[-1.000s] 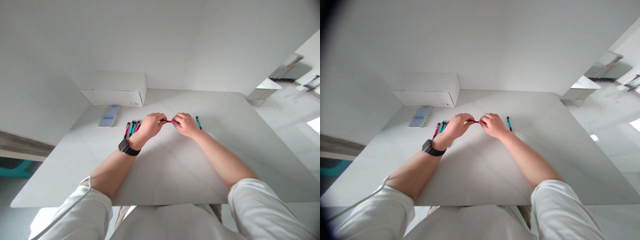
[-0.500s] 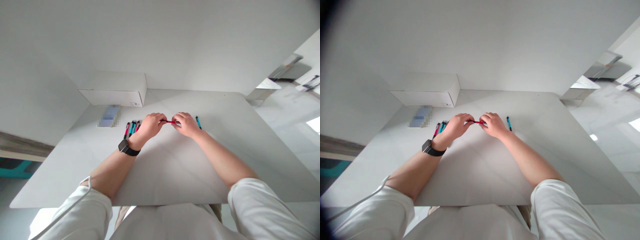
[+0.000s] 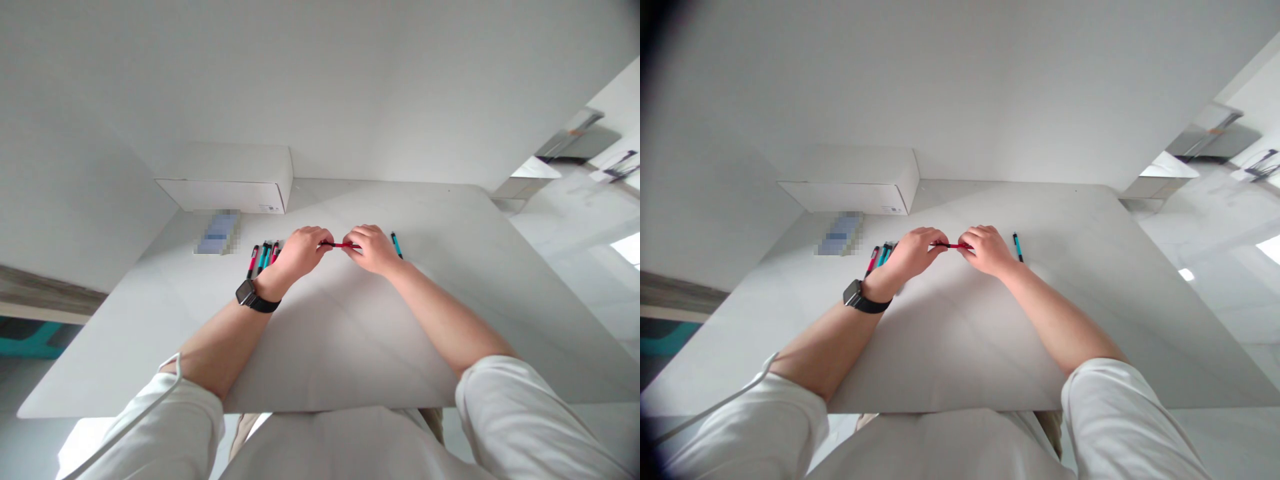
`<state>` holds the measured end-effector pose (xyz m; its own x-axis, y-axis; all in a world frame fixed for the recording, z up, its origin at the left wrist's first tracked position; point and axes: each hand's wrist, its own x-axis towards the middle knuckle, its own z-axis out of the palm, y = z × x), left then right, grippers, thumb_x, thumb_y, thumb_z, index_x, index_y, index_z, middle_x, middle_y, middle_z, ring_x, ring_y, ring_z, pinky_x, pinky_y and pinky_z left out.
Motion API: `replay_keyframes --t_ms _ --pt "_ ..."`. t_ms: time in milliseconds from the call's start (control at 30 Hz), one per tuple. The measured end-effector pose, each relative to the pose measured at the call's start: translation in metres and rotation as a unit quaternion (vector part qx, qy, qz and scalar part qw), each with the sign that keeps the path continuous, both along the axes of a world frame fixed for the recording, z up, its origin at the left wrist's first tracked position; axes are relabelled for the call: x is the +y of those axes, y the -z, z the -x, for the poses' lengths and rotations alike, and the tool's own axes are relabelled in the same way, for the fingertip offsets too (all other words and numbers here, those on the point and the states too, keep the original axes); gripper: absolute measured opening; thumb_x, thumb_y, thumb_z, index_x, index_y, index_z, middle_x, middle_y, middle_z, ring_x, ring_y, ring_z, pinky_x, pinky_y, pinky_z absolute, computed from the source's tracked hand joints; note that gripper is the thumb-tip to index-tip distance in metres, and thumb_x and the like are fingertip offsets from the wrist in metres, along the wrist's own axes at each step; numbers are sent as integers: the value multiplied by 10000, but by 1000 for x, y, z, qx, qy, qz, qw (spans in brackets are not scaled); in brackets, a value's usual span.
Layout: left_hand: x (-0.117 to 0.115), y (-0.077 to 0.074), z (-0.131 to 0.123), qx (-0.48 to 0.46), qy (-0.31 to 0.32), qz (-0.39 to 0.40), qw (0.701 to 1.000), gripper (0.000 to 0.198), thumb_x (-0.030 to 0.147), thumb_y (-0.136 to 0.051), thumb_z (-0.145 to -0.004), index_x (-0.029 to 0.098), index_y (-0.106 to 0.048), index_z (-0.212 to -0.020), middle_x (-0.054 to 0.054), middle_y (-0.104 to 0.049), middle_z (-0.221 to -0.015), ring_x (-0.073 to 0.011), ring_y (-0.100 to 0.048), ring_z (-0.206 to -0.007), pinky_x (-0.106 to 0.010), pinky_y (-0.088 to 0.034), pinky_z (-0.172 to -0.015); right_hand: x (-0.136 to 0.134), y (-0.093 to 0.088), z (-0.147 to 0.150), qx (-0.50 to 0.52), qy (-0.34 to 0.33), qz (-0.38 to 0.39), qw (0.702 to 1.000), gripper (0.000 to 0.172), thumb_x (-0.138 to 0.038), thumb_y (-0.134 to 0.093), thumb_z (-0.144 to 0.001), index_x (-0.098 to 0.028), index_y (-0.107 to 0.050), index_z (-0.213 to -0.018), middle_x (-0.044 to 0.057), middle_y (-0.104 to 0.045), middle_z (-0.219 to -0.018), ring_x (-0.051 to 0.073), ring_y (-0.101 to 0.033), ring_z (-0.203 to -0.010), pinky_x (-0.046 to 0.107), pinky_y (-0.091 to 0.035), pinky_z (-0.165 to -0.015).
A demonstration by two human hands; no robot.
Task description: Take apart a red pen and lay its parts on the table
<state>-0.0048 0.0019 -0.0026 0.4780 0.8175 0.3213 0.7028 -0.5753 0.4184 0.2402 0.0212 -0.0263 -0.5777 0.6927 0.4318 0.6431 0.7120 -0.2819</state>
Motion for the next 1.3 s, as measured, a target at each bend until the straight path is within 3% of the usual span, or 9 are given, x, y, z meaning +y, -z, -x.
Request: replay_keyframes --t_ms 200,300,367,500,633,800,900,1033,1300 --pt "0 1 1 30 -6 -12 999 127 245 -665 -951 252 -733 -1059 -71 -767 -1008 -269 -680 -972 -402 -486 -912 0 -1 -1 22 -2 32 999 120 -349 -678 -984 -240 -728 -977 64 -743 -950 239 -654 -913 403 -433 -935" --pt "2 4 2 20 -37 3 999 224 264 -698 -928 268 -717 -1151 -53 -790 -1036 -270 -700 -981 -401 -501 -909 4 -4 -6 127 5 102 987 189 -391 -749 -928 -259 -721 -1061 46 -756 -987 227 -685 -926 405 -485 -945" --pt "2 4 2 -8 -47 35 998 270 294 -714 -917 278 -706 -1187 -40 -802 -1045 -263 -718 -982 -394 -519 -903 8 -6 -8 225 12 174 959 291 -450 -783 -888 -265 -702 -1099 40 -755 -1015 223 -701 -938 405 -531 -931" --pt "-3 1 -3 -91 -27 128 987 338 354 -727 -908 283 -673 -1234 -28 -812 -1043 -235 -752 -965 -368 -551 -888 10 -8 -5 390 -1 300 871 412 -575 -825 -822 -262 -674 -1044 31 -717 -986 211 -704 -923 388 -608 -854" --pt "-6 2 -8 -137 4 205 969 479 428 -766 -886 280 -598 -1309 -29 -819 -1001 -225 -765 -966 -360 -561 -903 5 -11 3 454 -21 359 815 467 -623 -807 -832 -292 -648 -1120 19 -692 -989 207 -713 -937 407 -659 -844" --pt "1 10 -6 -141 -43 203 968 478 638 -556 -1000 261 -565 -1294 -63 -812 -1045 -223 -754 -956 -352 -551 -853 6 -8 -1 457 -11 355 815 618 -613 -804 -826 -359 -538 -1324 -18 -667 -960 182 -690 -817 383 -674 -731" --pt "6 9 -1 -134 -84 170 973 463 638 -384 -1068 250 -576 -1234 -72 -805 -1037 -225 -742 -958 -352 -529 -841 13 0 -6 454 0 339 824 567 -600 -791 -836 -336 -558 -1280 -25 -641 -924 169 -659 -760 352 -659 -662" --pt "8 3 4 -108 -116 127 979 395 570 -379 -1086 247 -590 -1172 -66 -801 -1038 -222 -730 -945 -340 -507 -815 19 9 -8 441 -7 333 833 469 -573 -782 -855 -298 -607 -1193 -13 -612 -912 175 -643 -789 346 -653 -653" --pt "8 4 6 -83 -126 89 985 330 476 -369 -1097 252 -603 -1156 -62 -794 -1044 -224 -716 -937 -333 -490 -809 21 8 -9 455 -11 328 828 497 -574 -788 -850 -310 -582 -1217 -13 -610 -932 177 -639 -832 336 -647 -690"
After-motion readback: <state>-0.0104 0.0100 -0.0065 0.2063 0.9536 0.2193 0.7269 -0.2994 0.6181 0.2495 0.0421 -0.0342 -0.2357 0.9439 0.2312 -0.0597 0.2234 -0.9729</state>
